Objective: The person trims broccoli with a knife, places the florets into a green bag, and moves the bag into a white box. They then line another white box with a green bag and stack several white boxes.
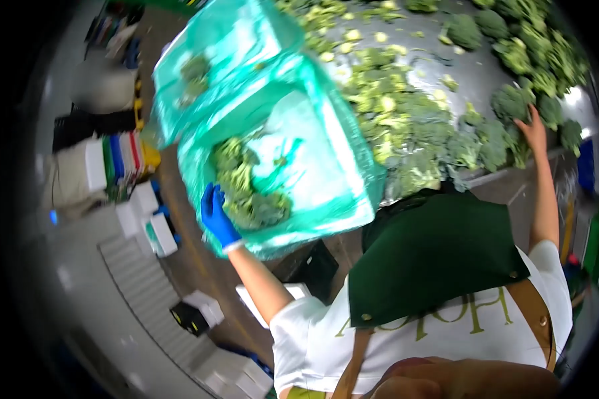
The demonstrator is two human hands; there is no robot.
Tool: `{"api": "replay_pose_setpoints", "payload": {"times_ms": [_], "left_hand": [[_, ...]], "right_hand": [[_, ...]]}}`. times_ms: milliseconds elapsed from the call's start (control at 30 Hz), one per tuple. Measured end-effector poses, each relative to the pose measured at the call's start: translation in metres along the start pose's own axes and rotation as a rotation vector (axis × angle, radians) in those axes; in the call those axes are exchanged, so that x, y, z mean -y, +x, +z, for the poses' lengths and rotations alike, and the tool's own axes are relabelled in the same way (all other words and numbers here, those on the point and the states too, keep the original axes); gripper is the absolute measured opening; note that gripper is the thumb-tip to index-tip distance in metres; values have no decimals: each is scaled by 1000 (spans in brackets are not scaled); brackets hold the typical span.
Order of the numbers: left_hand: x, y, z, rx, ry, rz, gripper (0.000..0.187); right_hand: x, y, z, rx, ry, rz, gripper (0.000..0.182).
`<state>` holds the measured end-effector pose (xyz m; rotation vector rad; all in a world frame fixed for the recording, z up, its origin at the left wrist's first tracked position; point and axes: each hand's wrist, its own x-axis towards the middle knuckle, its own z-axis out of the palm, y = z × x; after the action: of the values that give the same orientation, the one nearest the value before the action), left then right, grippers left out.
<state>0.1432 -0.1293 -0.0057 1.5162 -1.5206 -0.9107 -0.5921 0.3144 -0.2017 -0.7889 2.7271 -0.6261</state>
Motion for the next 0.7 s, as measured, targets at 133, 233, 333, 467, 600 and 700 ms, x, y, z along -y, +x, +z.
{"api": "replay_pose_setpoints", "payload": {"times_ms": [133,233,333,467,600,700], "left_hand": [[65,36,-37,-67,315,64,32],[106,54,-32,133,415,7,35],[129,76,-19,218,943,337,51],[164,111,-7,290,1317,540,52],[145,122,4,434,1383,283,51],[147,131,4,523,1446,421,55]], "right_hand": [[17,-11,-4,-57,-186,-62,69],[41,-17,-9,-139,-158,9,63],[60,-24,-6,-166,-95,-154,57],[141,-60,-2,-130,-28,-323,50],[189,-89,6,-44,75,-362,45],[203,-105,16,-2,66,-349,41]]}}
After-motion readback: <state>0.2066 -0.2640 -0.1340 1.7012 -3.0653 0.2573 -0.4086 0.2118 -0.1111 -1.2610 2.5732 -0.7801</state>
